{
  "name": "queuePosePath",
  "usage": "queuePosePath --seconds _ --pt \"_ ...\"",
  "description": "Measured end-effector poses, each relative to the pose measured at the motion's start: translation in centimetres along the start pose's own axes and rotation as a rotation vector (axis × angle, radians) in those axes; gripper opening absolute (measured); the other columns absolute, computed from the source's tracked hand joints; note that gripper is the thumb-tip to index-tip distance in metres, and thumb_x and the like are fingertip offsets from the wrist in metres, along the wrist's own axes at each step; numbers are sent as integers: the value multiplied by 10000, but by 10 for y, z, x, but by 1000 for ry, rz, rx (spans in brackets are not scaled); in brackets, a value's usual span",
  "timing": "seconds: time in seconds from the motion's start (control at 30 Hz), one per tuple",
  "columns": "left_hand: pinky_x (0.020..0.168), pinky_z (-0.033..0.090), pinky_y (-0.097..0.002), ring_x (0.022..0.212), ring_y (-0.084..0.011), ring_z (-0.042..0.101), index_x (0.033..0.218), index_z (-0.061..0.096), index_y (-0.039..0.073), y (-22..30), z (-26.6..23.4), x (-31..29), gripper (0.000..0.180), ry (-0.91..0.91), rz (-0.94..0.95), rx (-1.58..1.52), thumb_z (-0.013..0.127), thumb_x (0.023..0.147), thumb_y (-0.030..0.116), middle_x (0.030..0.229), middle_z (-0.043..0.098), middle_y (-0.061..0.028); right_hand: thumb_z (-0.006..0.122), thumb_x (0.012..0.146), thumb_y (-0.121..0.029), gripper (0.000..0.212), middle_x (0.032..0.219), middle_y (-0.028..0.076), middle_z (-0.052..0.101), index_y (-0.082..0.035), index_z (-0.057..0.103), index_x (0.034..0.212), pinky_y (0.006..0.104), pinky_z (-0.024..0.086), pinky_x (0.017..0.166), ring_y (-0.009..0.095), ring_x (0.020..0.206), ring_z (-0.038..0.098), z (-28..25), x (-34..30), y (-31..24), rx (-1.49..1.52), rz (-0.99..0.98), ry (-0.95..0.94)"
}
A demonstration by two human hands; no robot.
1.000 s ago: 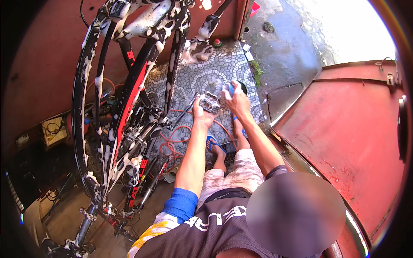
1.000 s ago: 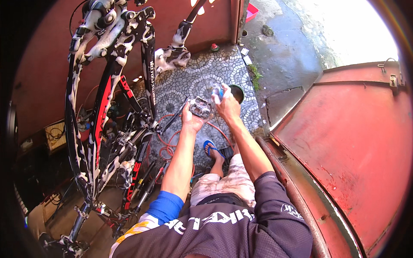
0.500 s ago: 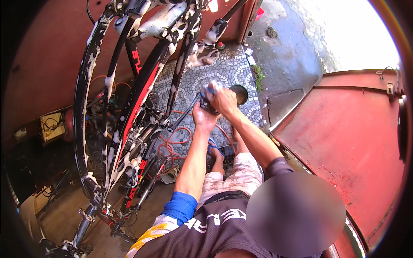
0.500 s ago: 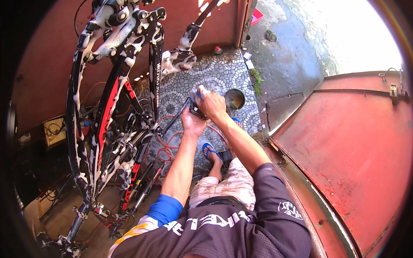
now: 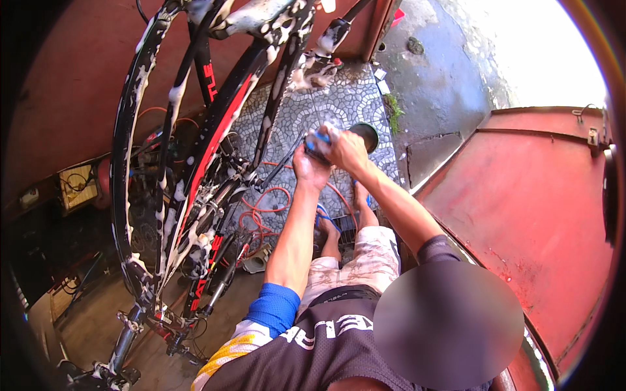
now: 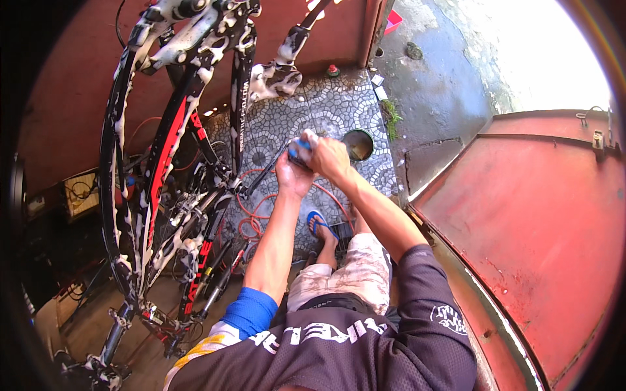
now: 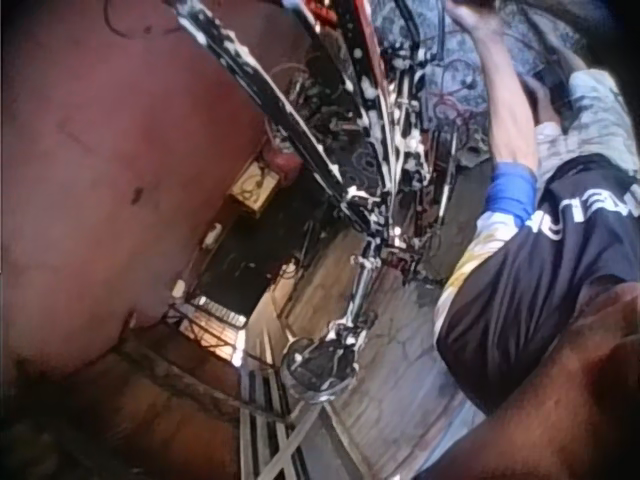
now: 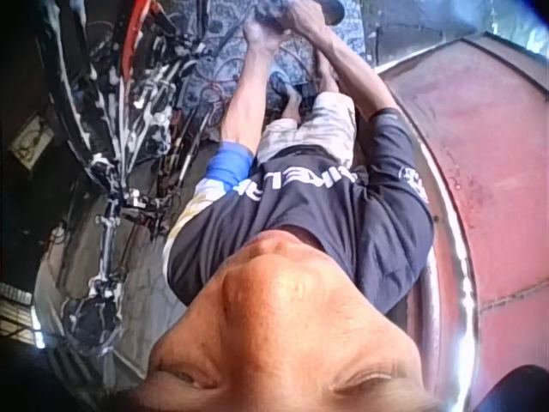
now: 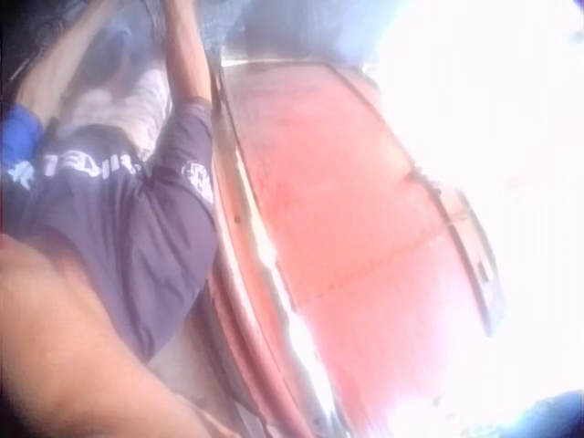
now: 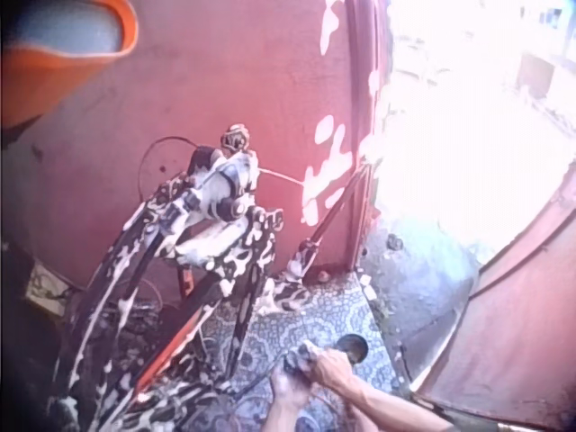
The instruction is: The person scrubs a bicycle frame with a soapy sponge, rinses the sponge in a bucket, and continues cleaning various parts of the bike. The person also uses a small brush to clean the chainring and other components.
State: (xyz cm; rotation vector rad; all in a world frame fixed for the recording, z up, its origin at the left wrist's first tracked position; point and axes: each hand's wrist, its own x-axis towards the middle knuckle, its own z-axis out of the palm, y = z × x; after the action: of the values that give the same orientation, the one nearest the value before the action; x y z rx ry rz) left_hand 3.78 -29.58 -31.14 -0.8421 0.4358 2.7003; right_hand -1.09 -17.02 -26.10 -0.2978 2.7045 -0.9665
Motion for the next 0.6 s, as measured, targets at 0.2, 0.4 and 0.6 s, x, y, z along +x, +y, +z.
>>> queuePosePath --seconds 0.2,0.4,0.6 --pt "1098 444 -525 1326 -297 551 1452 528 131 4 5 9 567 -18 23 32 369 979 400 1450 577 -114 583 978 -486 391 763 211 714 -142 626 1161 545 552 647 434 713 710 14 8 2 50 -1 -32" --pt "1083 467 -503 1266 -316 599 1346 603 111 2 4 18 528 69 28 -33 311 993 374 1391 627 -132 581 983 -502 381 807 199 731 -165 638 1152 527 560 696 403 767 729 0 16 7 -1 84 44" --pt "1059 479 -474 1164 -313 643 1274 621 83 -4 -3 16 484 51 45 -88 343 996 364 1261 684 -126 582 978 -486 406 839 188 743 -136 638 1176 502 566 666 378 759 737 -4 0 23 -101 121 -23"
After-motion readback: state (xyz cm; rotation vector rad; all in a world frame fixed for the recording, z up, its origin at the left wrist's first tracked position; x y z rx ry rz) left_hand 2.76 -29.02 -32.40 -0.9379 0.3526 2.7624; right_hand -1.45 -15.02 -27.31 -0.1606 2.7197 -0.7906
